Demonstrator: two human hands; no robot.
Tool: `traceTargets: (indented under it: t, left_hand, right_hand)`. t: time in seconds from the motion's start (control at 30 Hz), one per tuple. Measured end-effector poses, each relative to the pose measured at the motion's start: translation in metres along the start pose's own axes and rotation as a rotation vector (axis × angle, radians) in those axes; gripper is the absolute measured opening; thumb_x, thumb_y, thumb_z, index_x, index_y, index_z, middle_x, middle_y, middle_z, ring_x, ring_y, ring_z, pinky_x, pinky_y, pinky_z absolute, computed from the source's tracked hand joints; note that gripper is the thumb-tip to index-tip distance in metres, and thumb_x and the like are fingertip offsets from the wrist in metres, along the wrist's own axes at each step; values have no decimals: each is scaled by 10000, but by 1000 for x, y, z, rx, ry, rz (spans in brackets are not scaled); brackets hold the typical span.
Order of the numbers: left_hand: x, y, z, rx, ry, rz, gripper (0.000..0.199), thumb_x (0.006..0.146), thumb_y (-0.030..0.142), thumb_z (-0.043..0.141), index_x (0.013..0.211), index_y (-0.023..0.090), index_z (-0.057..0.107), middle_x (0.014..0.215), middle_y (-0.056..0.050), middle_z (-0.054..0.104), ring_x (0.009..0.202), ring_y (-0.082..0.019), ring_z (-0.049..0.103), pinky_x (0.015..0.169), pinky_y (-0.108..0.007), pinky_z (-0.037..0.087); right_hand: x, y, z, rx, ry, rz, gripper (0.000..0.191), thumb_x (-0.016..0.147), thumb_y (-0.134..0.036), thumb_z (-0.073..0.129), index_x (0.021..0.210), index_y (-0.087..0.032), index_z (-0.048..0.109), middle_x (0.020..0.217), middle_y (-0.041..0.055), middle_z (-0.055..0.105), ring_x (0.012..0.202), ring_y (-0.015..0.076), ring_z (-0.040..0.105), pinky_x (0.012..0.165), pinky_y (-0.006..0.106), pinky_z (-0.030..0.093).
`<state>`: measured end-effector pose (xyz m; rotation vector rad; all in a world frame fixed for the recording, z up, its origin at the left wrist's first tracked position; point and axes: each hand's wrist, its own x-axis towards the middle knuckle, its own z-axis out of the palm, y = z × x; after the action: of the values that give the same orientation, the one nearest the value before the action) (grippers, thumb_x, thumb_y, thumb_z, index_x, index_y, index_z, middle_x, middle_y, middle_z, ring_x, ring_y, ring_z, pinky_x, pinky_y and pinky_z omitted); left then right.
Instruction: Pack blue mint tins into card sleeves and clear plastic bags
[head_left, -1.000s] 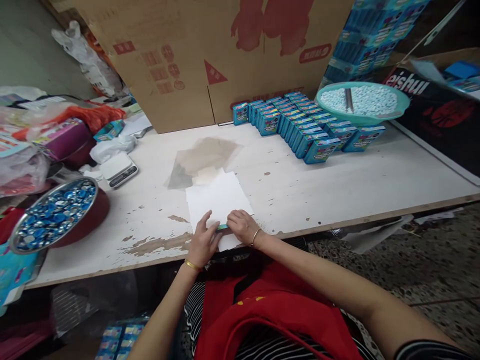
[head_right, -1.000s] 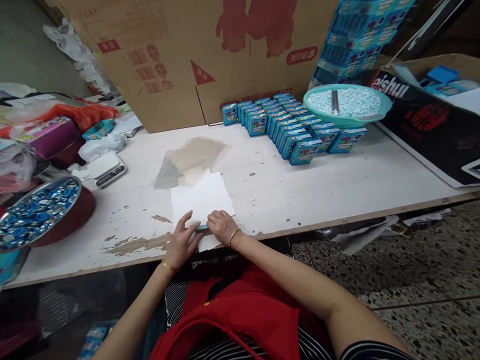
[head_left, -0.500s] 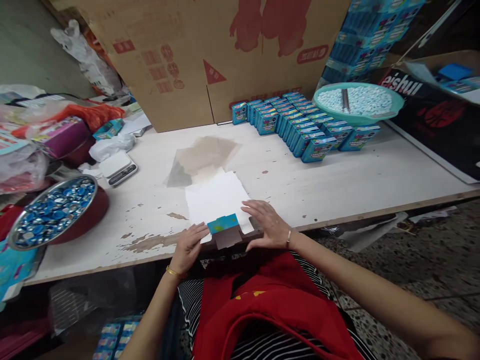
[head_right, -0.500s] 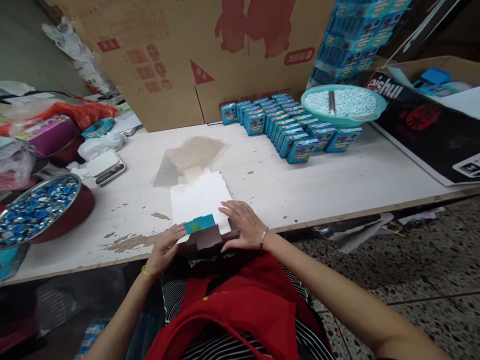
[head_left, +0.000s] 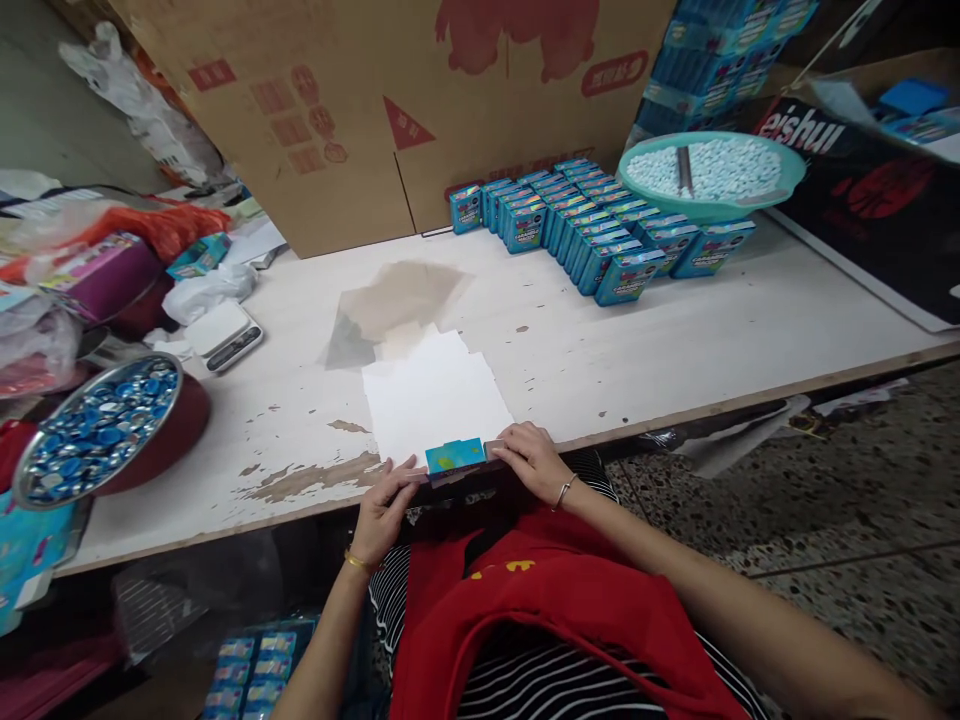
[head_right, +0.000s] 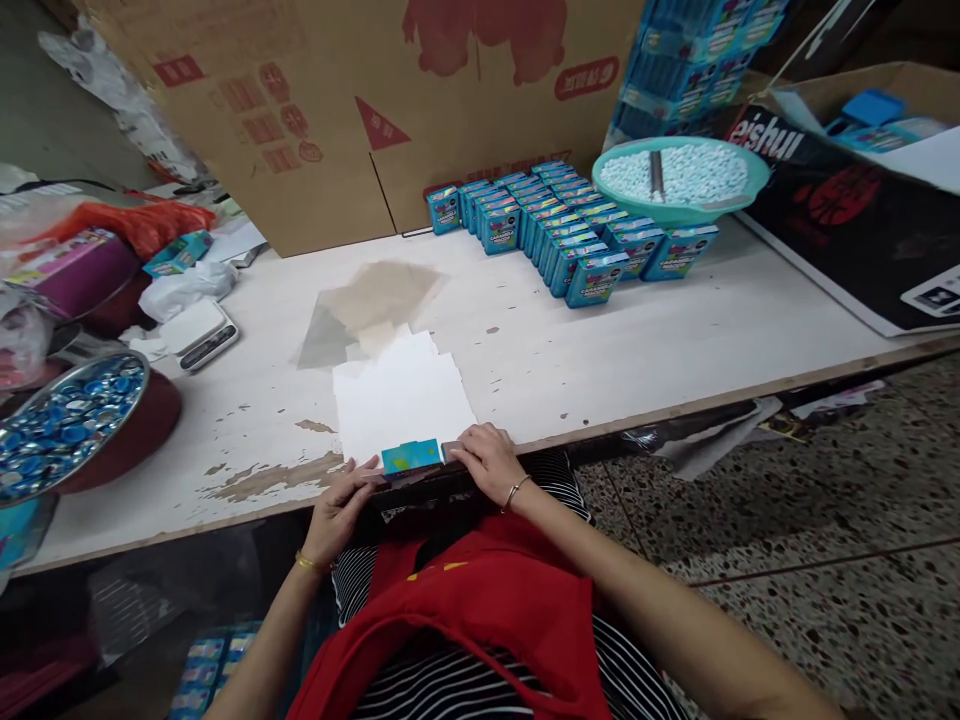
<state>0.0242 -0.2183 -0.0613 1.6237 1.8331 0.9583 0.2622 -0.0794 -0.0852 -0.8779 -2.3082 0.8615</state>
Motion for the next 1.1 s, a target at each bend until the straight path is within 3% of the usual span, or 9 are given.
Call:
traceTargets:
  t: [0.1,0.17,0.3,0.5,0.67,0.8,0.93,1.03,1.1]
  left_hand:
    - [-2,7,13,37,152,-80,246,905,340,444,765,197,587,856,3,692,932,-174,645,1134,-497,229]
    - [0,13,17,99,185,-86,266,913,349,417,740,196,549,789,14,652,821,-150,617,1105,-466,281]
    - [11,35,11,289,14,1,267,933,321,366,758,198,526,782,-20,590,775,-162,531,811,-343,453]
    - [41,65,8,646,-341,143,282,931,250,378,714,205,553,765,-41,576,770,-190,488,630,-291,397]
    - [57,72,20,812,-431,183,257,892,171,422,698,197,588,737,-55,581,732,-196,513,570,-289,372]
    - [60,77,25,839,-423,163,194,878,145,433,813,203,607,772,-53,618,736,-192,545,579,-284,381]
    - [57,77,28,843,-400,167,170,882,155,438,912,204,598,783,-54,627,750,-205,544,567,-284,377]
    - [54,74,27,835,-408,218,189,889,163,427,855,196,610,793,-64,610,776,-204,530,581,-285,390]
    - [53,73,23,816,-415,256,213,900,173,408,868,184,618,810,-72,606,793,-202,522,618,-294,412]
  right_hand:
    - [0,-1,-2,-58,-5,-38,251,947,-288,428,826,-200,630,962,55,639,878,187,504,762,331,359]
    - [-2,-5,-4,-150,-8,-71,226,941,-231,425,867,-202,637,986,62,640,891,196,498,757,335,360]
    - [-12,-15,-11,-430,-43,-130,239,889,-83,428,880,-188,643,1020,89,639,789,194,499,643,313,349]
    - [-16,-12,-18,-523,-43,-183,273,879,-60,402,982,-187,621,1163,98,580,551,102,453,498,269,300]
    - [-1,7,-9,-450,-106,-474,336,923,-92,326,1072,-173,616,802,63,592,610,147,483,550,261,378]
    - [2,21,0,-370,-87,-558,336,937,-105,322,1096,-154,614,761,61,599,643,155,504,573,266,406]
    - [-2,27,-4,-300,-126,-595,376,908,-88,338,1217,-143,545,1061,126,631,746,172,544,650,308,461]
    - [-4,28,-14,-356,-221,-680,499,844,-119,404,1340,-71,418,1319,185,508,839,220,543,723,399,495]
    - [-5,29,-17,-375,-244,-711,558,826,-150,436,1368,-35,369,1371,203,459,869,244,541,735,434,506]
